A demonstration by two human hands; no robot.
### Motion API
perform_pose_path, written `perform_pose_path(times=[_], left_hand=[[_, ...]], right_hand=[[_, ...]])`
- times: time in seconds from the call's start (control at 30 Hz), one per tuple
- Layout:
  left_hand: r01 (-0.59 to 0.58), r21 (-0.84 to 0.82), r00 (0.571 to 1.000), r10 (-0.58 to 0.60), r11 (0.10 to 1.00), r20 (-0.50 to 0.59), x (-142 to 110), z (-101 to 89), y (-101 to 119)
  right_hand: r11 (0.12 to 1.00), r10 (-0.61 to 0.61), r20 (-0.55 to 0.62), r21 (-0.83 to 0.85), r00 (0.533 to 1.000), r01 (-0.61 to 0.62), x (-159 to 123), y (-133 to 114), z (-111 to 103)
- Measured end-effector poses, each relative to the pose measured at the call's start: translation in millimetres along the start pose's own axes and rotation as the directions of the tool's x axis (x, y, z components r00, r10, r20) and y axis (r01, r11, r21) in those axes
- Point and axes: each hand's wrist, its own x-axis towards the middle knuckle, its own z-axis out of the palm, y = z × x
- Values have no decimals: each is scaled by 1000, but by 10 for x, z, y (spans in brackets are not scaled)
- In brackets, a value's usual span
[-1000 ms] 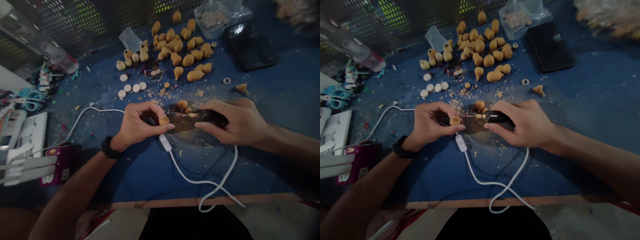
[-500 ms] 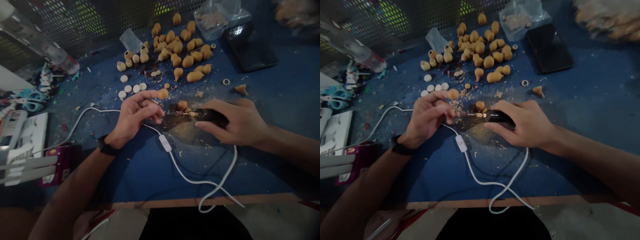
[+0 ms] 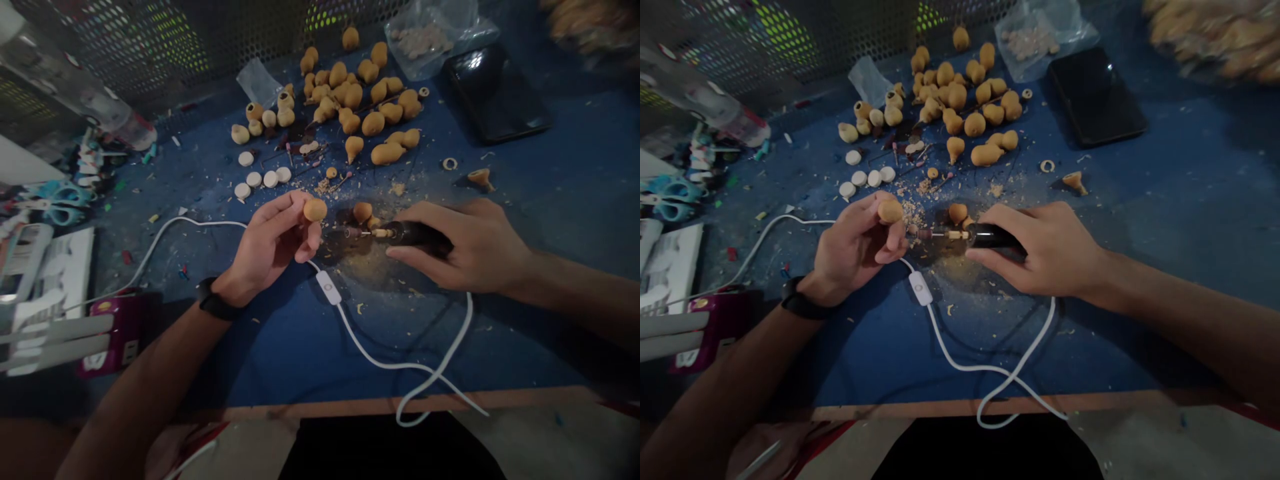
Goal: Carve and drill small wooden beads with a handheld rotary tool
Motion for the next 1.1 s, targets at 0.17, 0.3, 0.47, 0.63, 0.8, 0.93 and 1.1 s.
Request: perform_pose_path(times=[0.17, 0.3, 0.47, 0.63, 0.8, 0.93, 1.1], left_hand=[[10, 57, 1000, -11, 998, 21, -30, 2, -9], [21, 131, 999, -26, 991, 36, -42, -13, -39], [46, 223, 998, -56, 974, 38, -45, -19, -56], [53, 257, 993, -77, 965, 86, -50, -26, -71], [11, 269, 989, -50, 963, 141, -51, -46, -99], [-6, 269, 986, -39, 963, 160, -50, -70, -118], [-13, 268, 986, -33, 963, 166, -44, -62, -123]], right_hand=[[998, -28, 48, -51, 998, 30, -4, -6, 2], [997, -23, 81, -71, 996, 29, -14, -5, 14], [995, -44, 67, -86, 997, 49, -12, -3, 13], [996, -13, 93, -82, 996, 21, -16, -8, 3], [996, -19, 97, -85, 995, 27, -17, -9, 15], [995, -30, 83, -93, 996, 38, -13, -10, 20], [995, -16, 101, -97, 995, 26, -19, -13, 15]])
